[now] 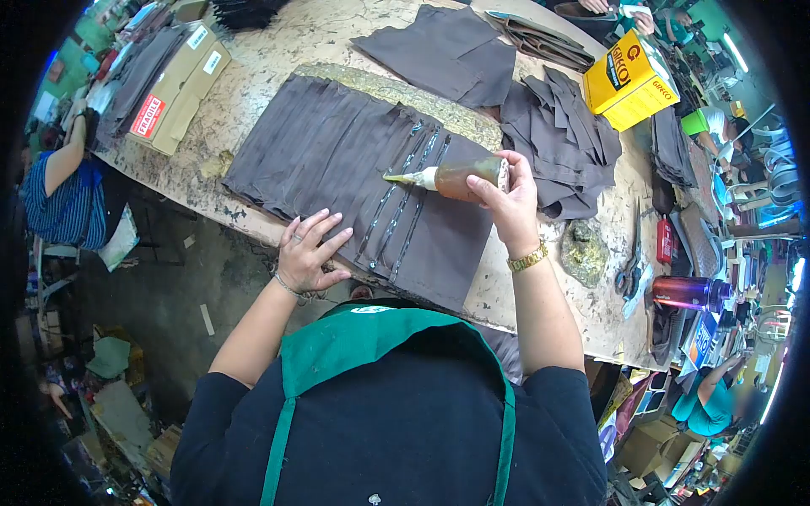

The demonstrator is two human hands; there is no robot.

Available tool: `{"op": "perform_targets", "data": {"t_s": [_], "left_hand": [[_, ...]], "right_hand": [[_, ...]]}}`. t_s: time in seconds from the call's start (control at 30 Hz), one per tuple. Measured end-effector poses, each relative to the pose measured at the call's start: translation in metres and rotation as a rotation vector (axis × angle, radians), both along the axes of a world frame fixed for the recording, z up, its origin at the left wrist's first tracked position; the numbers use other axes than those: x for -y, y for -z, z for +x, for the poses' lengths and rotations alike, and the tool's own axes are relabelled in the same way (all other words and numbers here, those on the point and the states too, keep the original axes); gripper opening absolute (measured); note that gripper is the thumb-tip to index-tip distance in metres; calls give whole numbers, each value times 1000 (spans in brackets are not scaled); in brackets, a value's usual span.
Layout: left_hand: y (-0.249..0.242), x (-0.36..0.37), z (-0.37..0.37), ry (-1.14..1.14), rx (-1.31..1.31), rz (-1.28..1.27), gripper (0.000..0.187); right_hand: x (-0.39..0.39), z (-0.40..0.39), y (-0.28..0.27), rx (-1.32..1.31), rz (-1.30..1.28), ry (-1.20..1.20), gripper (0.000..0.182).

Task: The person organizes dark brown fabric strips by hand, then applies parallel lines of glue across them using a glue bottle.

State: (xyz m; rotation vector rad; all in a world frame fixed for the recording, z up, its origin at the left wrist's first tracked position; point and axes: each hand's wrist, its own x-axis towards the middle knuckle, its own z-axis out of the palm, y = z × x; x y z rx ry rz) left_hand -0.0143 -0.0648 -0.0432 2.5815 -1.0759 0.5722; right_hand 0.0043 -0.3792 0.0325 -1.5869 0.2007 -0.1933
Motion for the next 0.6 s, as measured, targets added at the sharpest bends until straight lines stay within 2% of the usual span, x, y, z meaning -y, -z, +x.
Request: {"op": "perform_targets", "data": {"t_s": [0.3, 0.47, 0.6], "left_hand": [[4, -3, 1, -7, -36, -60, 46], [3, -1, 0, -6, -84, -162, 31], [5, -2, 0, -7, -94, -196, 31]], "right_hand": [[-14, -21, 2, -1, 98, -82, 47], [-23, -32, -2, -46, 115, -129, 46], [-32, -38, -4, -49, 178, -152, 46]]}}
